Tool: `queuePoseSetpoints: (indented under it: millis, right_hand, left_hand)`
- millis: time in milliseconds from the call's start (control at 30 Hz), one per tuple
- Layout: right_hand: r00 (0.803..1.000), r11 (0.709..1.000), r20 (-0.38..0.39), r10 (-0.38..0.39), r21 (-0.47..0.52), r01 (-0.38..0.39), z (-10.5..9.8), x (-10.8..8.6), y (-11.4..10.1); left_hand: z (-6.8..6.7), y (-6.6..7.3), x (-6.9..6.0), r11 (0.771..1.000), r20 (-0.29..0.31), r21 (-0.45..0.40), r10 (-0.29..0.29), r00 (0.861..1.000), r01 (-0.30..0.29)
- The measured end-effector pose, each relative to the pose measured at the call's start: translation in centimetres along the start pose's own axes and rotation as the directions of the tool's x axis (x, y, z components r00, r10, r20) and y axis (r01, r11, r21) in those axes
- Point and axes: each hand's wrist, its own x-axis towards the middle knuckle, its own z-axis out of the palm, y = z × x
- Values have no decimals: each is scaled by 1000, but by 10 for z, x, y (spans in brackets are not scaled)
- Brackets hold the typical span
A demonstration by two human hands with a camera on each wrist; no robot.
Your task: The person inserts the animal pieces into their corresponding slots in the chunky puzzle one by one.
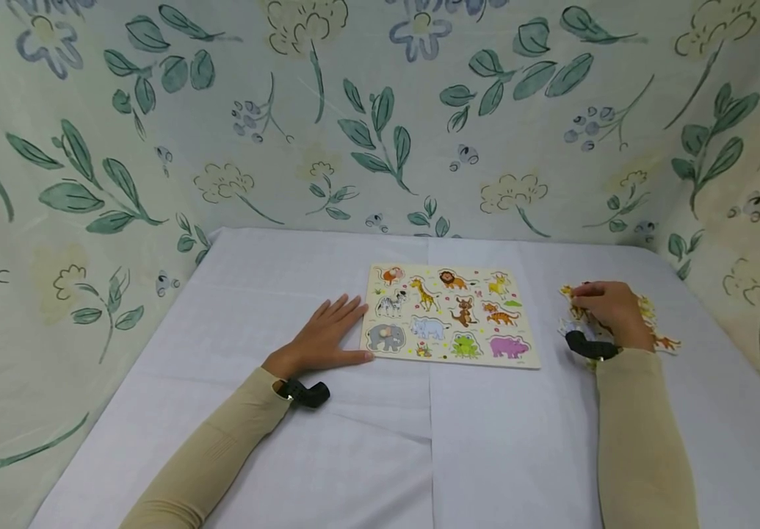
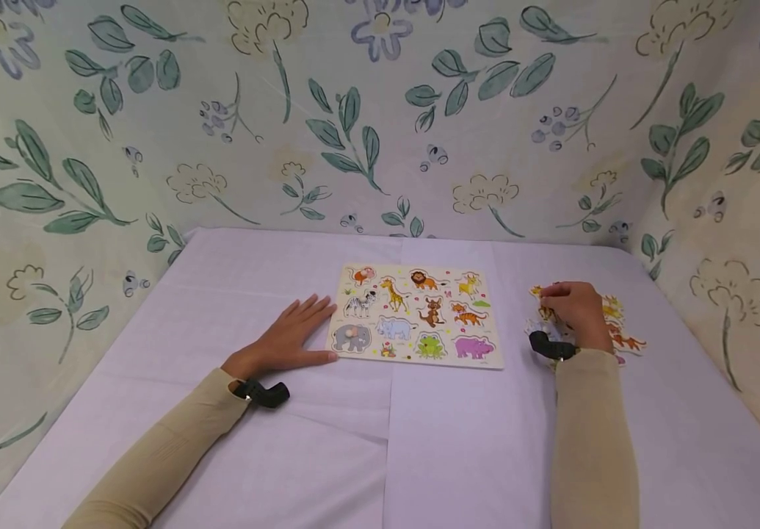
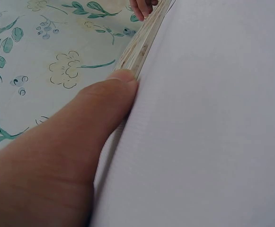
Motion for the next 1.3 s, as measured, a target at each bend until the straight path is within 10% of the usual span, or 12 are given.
queuePoseSetpoints:
  millis: [1300]
  right_hand:
    - [998,997,-61,-10,-76,6,6,5,-6]
  left_hand:
    - [1,0,1,1000,0,8,-6,1000,6]
